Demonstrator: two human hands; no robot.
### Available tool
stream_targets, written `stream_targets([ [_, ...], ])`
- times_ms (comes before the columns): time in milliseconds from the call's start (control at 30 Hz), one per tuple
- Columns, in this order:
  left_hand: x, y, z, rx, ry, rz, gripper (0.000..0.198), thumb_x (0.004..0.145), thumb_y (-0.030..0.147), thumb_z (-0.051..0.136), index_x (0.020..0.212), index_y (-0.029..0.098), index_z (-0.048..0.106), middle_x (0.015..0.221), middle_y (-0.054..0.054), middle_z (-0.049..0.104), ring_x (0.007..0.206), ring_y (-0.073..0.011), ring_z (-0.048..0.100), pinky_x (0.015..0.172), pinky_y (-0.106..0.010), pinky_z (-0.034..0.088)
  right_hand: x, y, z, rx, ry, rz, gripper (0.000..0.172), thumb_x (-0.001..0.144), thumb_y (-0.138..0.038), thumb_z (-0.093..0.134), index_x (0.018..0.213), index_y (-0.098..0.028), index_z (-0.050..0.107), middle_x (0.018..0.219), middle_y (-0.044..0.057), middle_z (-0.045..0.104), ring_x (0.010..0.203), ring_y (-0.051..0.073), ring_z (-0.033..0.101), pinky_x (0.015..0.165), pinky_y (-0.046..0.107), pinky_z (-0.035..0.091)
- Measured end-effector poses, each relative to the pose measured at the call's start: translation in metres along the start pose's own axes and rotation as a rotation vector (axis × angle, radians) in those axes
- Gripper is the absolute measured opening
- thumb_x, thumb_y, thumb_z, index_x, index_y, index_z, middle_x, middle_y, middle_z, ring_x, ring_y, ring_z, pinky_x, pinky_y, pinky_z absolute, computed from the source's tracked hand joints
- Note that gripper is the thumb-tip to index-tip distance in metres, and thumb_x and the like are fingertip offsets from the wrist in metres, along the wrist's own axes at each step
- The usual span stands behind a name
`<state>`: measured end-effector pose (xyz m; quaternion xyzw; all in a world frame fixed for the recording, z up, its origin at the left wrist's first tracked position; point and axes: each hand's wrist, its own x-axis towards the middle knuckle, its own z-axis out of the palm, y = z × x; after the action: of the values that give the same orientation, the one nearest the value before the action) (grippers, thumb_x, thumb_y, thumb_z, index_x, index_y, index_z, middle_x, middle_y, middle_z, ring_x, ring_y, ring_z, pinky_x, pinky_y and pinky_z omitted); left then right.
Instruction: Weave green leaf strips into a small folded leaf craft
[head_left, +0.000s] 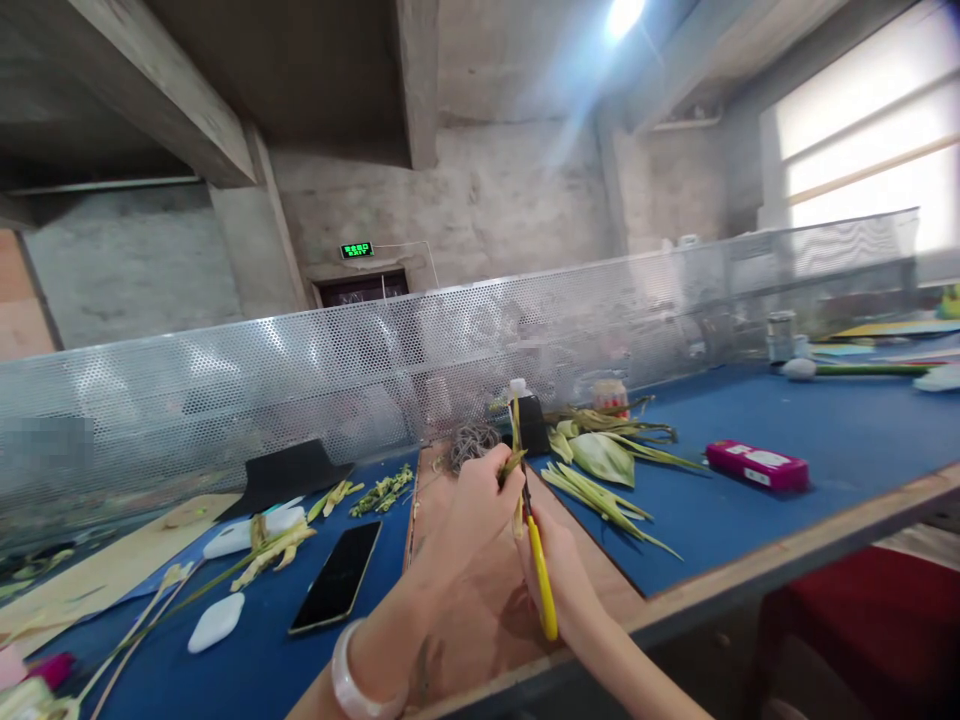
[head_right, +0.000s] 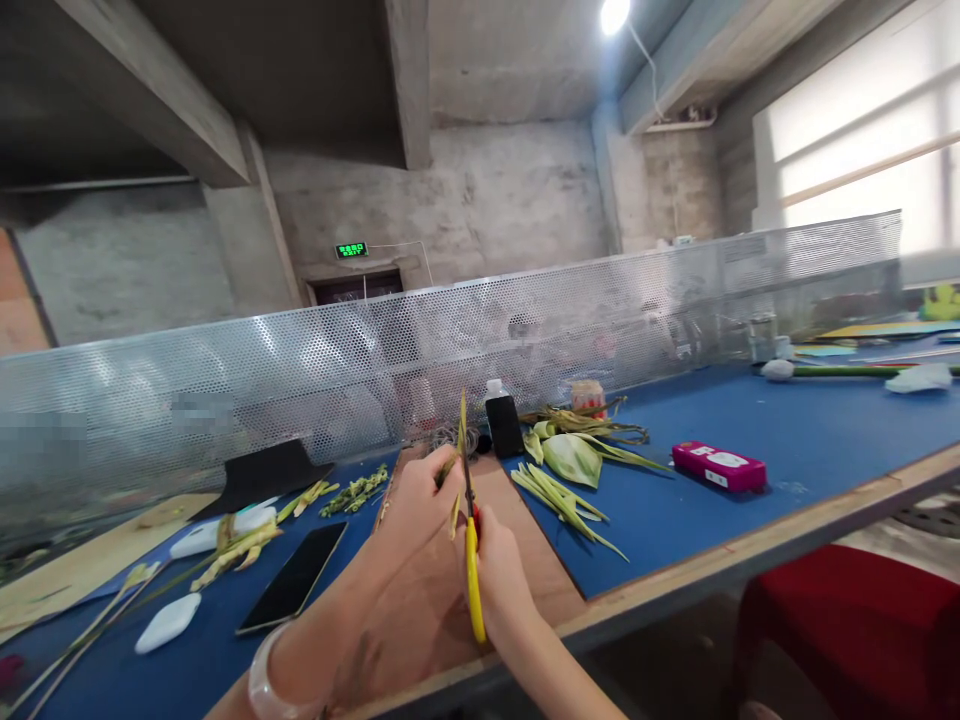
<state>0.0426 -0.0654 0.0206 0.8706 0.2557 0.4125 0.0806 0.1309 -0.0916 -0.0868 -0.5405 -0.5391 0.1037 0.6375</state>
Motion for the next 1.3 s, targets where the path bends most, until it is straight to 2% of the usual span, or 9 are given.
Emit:
stream_targets([
  [267,-0.0023,-0.0029,0.0057,-0.028,-0.015,-0.020,0.021,0.082,0.021,0.041,0.062,0.018,0.039,0.052,0.006,0.041,0.049,-0.0077,0.034,0.047,-0.021,0.022,-0.0022,-0.0002,0.0002,0.077,0.002,0.053,0.024,0.081,-0.029,0.042,0.092,-0.016,0.058,0.077,0.008,0.068,0.069,0.021,0.063,0.059,0.026,0.046],
  [467,-0.0024,-0.0032,0.0044,-0.063,-0.018,0.004,0.021,0.083,0.020,0.040,0.062,0.017,0.040,0.054,0.006,0.041,0.051,-0.0076,0.034,0.049,-0.021,0.023,-0.0005,-0.0040,-0.0054,0.034,-0.002,0.003,0.017,0.077,-0.028,0.045,0.078,-0.016,0.058,0.072,0.009,0.068,0.075,0.024,0.064,0.064,0.028,0.048],
  [633,-0.0016,-0.0020,0.0037,-0.062,-0.046,0.021,0.021,0.082,0.020,0.040,0.061,0.017,0.037,0.052,0.006,0.039,0.050,-0.0075,0.033,0.048,-0.021,0.021,0.0011,0.0000,-0.0038,0.099,0.003,-0.017,0.018,0.080,-0.028,0.043,0.082,-0.017,0.057,0.076,0.009,0.069,0.071,0.022,0.064,0.066,0.030,0.049],
  [767,-0.0008,-0.0032,0.0025,-0.060,-0.047,0.027,0.022,0.082,0.019,0.039,0.060,0.017,0.036,0.052,0.006,0.038,0.050,-0.0075,0.033,0.048,-0.021,0.021,0.0012,0.0026,-0.0012,0.083,0.022,-0.029,0.018,0.079,-0.027,0.043,0.081,-0.017,0.058,0.075,0.010,0.069,0.075,0.024,0.065,0.067,0.031,0.050],
  [933,-0.0012,-0.0023,0.0011,-0.063,-0.082,0.032,0.021,0.082,0.020,0.039,0.062,0.017,0.039,0.053,0.006,0.039,0.051,-0.0077,0.033,0.048,-0.021,0.022,0.0017,0.0020,-0.0014,0.125,0.012,0.003,0.017,0.079,-0.026,0.043,0.079,-0.018,0.058,0.069,0.007,0.067,0.075,0.023,0.065,0.061,0.028,0.049],
  [1100,-0.0005,-0.0002,0.0003,-0.092,-0.105,0.048,0.020,0.082,0.020,0.039,0.062,0.017,0.040,0.054,0.005,0.039,0.052,-0.0077,0.033,0.049,-0.021,0.023,0.0013,0.0053,-0.0004,0.155,0.010,0.044,0.017,0.080,-0.027,0.043,0.084,-0.018,0.057,0.071,0.006,0.066,0.065,0.020,0.063,0.052,0.025,0.046],
  [1300,0.0012,-0.0039,-0.0015,-0.089,-0.117,0.076,0.024,0.083,0.022,0.040,0.060,0.017,0.035,0.054,0.005,0.037,0.052,-0.0078,0.032,0.049,-0.021,0.022,0.0000,-0.0005,0.0002,0.145,0.015,0.074,0.019,0.080,-0.032,0.044,0.080,-0.017,0.055,0.067,0.004,0.061,0.053,0.016,0.057,0.046,0.023,0.042],
])
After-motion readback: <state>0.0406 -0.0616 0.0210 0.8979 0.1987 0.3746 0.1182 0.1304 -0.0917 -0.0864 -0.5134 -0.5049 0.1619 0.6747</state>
